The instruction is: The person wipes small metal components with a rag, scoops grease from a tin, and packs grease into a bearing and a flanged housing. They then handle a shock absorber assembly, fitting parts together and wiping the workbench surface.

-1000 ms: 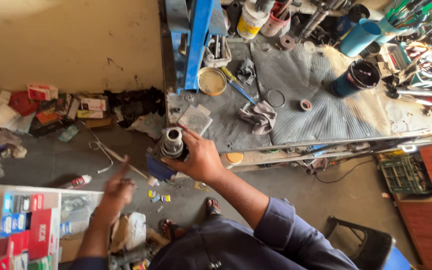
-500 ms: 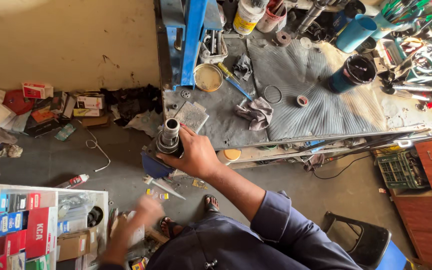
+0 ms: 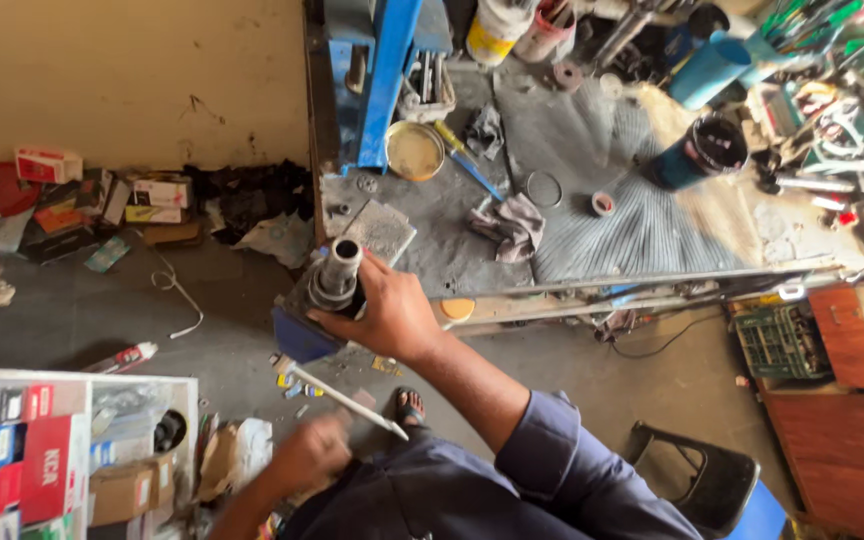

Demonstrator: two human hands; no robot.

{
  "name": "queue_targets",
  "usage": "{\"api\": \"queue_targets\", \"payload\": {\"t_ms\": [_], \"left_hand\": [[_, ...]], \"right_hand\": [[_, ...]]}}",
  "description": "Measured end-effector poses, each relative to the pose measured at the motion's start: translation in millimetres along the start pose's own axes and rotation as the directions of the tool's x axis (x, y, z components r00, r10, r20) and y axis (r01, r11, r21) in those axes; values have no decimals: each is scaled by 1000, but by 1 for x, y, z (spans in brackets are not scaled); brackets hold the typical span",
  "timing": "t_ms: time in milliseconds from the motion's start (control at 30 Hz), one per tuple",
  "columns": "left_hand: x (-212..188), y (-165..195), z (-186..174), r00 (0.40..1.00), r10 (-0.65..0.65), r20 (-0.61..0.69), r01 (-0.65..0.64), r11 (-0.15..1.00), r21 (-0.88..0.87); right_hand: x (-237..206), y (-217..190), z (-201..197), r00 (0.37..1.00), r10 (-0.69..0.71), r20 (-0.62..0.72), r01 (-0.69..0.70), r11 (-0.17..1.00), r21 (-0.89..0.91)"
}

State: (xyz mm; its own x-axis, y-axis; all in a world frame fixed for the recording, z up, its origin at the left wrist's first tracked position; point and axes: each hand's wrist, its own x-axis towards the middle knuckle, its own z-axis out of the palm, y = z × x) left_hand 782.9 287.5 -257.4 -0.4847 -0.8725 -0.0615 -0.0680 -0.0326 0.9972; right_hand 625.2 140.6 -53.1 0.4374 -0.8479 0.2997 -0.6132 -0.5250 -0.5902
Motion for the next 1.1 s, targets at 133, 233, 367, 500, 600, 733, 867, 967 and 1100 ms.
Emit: {"api": "queue_targets", "payload": {"t_ms": [133,233,367,500,600,733,867,967,1100], "left_hand": [[-23,28,-43,956,227,-188,-165,941,295],[-17,34,-135,810,-102,-578,81,995,-61],[19,-4,-110,784,-256,-565,259,963,-76],[13,-47,-1,833,532,153,-541,725,427],[-13,-43,31,977,14,212,52,951,-303],[-7,-14,15,933,-322,161,359,859,-364],[15,-6,8,920,-392,-22,392,919,34],[29,-15,-8,848,-281,-449,420,874,246],[56,-7,-68,613,-71,-787,56,997,-46]], "right_hand": [[2,0,2,997,51,50,-49,998,-32],[0,1,4,997,52,54,-51,998,-34],[-5,6,6,1000,22,-13,-23,999,-43],[-6,12,6,999,23,23,-22,998,-67],[-7,12,8,1000,-23,12,24,999,-44],[-9,8,11,1000,20,-22,-21,999,-48],[-11,6,12,998,24,-55,-26,999,-42],[-12,6,12,998,5,-66,-6,1000,-25],[-12,8,13,997,-19,-80,19,1000,-8]]}}
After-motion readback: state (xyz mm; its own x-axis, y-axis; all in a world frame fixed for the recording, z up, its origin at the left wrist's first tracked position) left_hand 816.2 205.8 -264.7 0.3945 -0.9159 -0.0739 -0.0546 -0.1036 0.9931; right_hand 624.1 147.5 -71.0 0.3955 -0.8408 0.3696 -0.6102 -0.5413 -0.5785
